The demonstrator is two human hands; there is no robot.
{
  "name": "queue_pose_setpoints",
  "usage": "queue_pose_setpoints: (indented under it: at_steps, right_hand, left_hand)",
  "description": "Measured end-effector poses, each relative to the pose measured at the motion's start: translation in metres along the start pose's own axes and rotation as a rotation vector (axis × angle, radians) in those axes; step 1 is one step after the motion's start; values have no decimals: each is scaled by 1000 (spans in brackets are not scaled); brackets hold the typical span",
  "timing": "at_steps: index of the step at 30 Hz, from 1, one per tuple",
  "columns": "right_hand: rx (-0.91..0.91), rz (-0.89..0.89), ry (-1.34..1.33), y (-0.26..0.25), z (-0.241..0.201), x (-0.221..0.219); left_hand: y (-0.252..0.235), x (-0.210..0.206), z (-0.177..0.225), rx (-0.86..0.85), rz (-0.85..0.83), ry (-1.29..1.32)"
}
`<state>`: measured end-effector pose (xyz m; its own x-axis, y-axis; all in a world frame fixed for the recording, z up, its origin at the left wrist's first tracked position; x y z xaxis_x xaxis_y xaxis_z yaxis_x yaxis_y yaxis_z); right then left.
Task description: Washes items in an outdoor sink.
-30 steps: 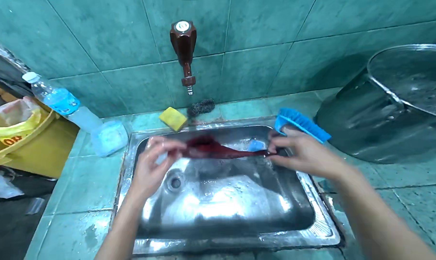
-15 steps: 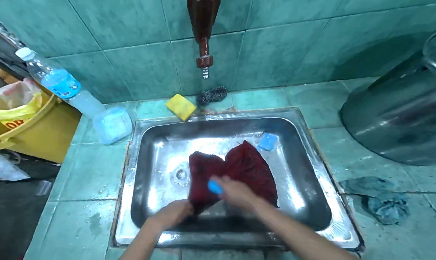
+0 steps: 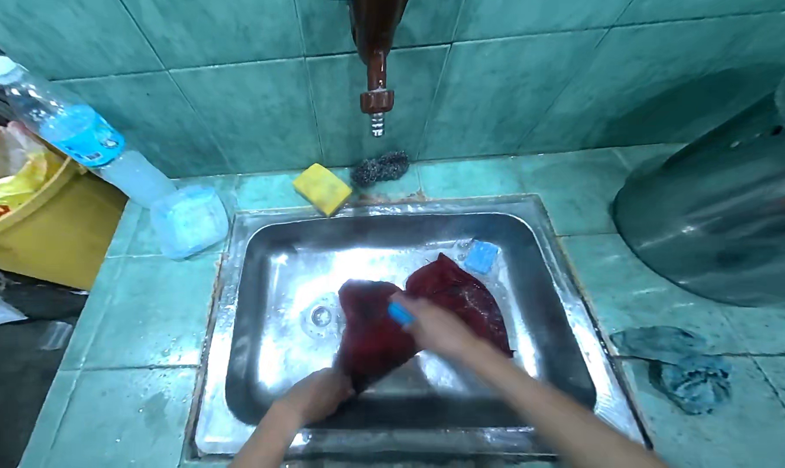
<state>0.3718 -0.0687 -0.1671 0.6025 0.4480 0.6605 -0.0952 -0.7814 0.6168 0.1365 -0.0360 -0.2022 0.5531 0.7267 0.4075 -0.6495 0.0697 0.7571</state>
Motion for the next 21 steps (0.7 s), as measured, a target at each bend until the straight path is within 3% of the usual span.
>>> queue_pose_setpoints:
  at_steps: [2, 4, 6, 8, 10, 12, 17, 19, 21]
  right_hand:
    - [-105, 215, -37, -7, 72, 57]
    - [-182, 345, -35, -5, 104, 83]
    - [-121, 349, -26, 2, 58, 67]
    - [26, 72, 15, 7, -27, 8]
    - [233, -178, 121, 3, -84, -48]
    - [223, -164, 155, -18, -82, -40]
    - [-116, 232, 94, -65, 10, 76]
    - [-88, 250, 92, -49, -5, 74]
    - [107, 45, 140, -24, -58, 20]
  left_hand:
    - [1, 2, 1, 6, 2, 23]
    - [2, 4, 4, 28, 17, 37]
    - [0, 6, 4, 58, 55, 50]
    - [-2, 4, 3, 61, 86, 55]
    - [0, 1, 1, 55, 72, 42]
    - [5, 0, 1, 59, 11, 49]
    - [6, 2, 0, 68, 34, 77]
    - [5, 5, 1, 82, 52, 92]
    - [4, 8, 2, 102, 61, 102]
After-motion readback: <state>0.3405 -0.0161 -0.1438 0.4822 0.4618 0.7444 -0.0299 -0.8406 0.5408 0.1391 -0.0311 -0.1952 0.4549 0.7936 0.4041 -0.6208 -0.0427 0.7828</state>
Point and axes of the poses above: each hand's wrist, its own y-axis away from the middle knuckle, its own x-axis out of the back of the hand, z = x × y, the point moved 6 cm from there along -y, towards the middle knuckle, and after that the axes turned 7 degrees about -z, right-handed, at the moved point
